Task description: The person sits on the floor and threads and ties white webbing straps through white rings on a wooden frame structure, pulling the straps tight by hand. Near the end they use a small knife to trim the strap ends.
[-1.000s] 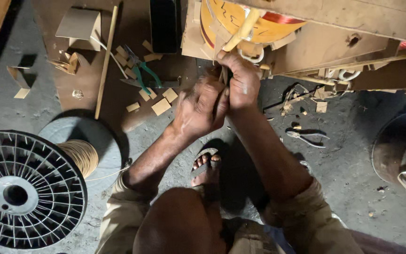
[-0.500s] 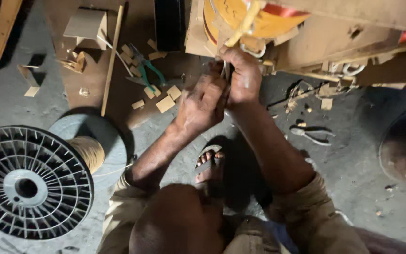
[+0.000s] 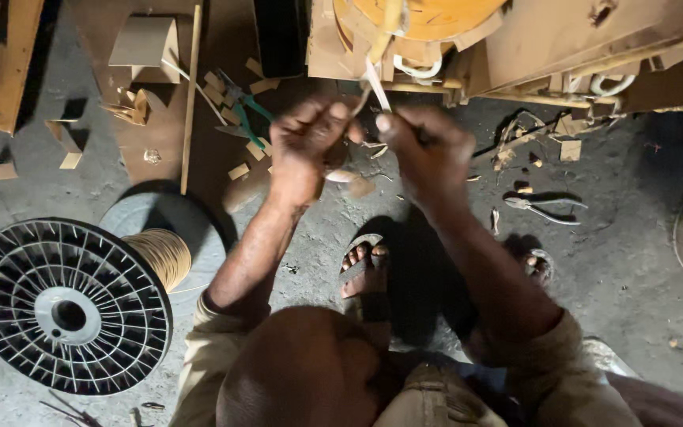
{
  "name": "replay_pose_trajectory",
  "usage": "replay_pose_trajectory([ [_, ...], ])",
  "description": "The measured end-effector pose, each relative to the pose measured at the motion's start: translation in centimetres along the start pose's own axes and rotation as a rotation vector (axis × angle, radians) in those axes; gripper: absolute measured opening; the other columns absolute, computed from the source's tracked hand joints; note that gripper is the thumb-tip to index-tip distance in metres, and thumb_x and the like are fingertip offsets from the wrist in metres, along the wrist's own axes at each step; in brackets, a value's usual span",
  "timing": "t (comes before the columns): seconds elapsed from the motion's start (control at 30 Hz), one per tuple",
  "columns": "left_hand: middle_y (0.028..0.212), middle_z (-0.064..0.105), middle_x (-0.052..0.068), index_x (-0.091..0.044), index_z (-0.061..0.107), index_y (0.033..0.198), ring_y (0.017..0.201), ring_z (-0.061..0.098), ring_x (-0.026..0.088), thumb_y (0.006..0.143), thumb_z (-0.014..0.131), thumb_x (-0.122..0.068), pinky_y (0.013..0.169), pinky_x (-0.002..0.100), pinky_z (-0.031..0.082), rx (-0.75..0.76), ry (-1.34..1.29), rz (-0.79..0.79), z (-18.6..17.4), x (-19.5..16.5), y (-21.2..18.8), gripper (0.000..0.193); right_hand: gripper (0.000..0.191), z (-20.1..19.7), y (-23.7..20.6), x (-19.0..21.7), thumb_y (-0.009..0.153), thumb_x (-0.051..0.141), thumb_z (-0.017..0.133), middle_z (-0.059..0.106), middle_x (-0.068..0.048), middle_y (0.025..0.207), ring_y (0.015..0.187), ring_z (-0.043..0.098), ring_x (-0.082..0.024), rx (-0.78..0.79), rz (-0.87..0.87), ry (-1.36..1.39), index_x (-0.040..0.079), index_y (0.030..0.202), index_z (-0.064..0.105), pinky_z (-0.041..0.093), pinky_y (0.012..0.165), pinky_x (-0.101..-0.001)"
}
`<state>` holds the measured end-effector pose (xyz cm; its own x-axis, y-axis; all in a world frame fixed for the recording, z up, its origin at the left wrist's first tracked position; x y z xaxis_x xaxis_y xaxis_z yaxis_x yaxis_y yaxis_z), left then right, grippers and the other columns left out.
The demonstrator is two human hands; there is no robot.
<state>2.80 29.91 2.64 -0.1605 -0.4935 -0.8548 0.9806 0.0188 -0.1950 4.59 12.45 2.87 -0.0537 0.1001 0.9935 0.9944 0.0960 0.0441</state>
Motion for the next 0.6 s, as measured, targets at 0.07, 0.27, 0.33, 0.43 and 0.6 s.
replay_pose_trajectory([
  [0.07,0.071,0.068,0.004,0.002,0.075,0.104,0.048,0.05,0.004,0.097,0.073,-0.021,0.041,0.02,0.035,-0.017,0.161,-0.001,0.1,0.2,0.4,0.023,0.012,-0.1,-1.7,2.3,0.099,0.011,0.079,0.076,-0.011,0.099,0.087,0.073,-0.016,-0.059,-0.33,-0.362,0.003,0.107,0.074,0.059,0.077,-0.0326],
  [0.27,0.077,0.068,-0.001,0.002,0.076,0.099,0.061,0.053,0.003,0.095,0.078,-0.015,0.052,0.022,0.041,0.007,0.25,0.043,1.4,0.5,1.8,0.018,0.013,1.1,-2.6,0.0,0.1,-0.001,0.069,0.072,-0.014,0.103,0.096,0.07,-0.024,-0.047,-0.361,-0.479,0.005,0.111,0.071,0.057,0.085,-0.0364],
  [0.33,0.072,0.064,-0.003,0.001,0.076,0.099,0.056,0.047,0.003,0.096,0.076,-0.013,0.048,0.021,0.035,-0.043,0.228,-0.024,1.1,0.9,1.9,0.014,0.01,1.4,-0.7,-2.9,0.101,0.0,0.07,0.073,-0.011,0.096,0.089,0.067,-0.017,0.059,-0.148,-0.247,0.004,0.11,0.073,0.056,0.079,-0.0336],
  [0.43,0.079,0.061,-0.004,0.001,0.075,0.103,0.066,0.049,0.004,0.099,0.072,-0.01,0.057,0.021,0.04,-0.063,0.242,0.019,1.0,1.1,1.6,0.012,0.006,1.7,2.6,-5.9,0.101,-0.003,0.071,0.073,-0.008,0.097,0.087,0.066,-0.013,0.084,0.082,0.237,-0.001,0.106,0.072,0.055,0.078,-0.0309],
  [0.6,0.094,0.075,0.002,0.0,0.077,0.109,0.081,0.064,0.006,0.099,0.073,-0.006,0.073,0.022,0.054,-0.152,0.402,0.136,0.4,1.2,1.2,0.013,0.019,1.8,3.8,-5.4,0.094,-0.005,0.071,0.076,-0.01,0.103,0.091,0.071,-0.018,0.011,0.251,0.639,-0.006,0.113,0.07,0.059,0.083,-0.0318],
])
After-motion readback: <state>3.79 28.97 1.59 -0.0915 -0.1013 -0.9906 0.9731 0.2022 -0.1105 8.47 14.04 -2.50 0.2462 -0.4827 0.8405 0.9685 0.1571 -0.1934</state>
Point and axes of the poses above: each hand's wrist, its own y-axis towards the middle knuckle, its own z-axis out of the palm, x = y × z, the point moved 6 cm from there along y, towards the middle knuckle
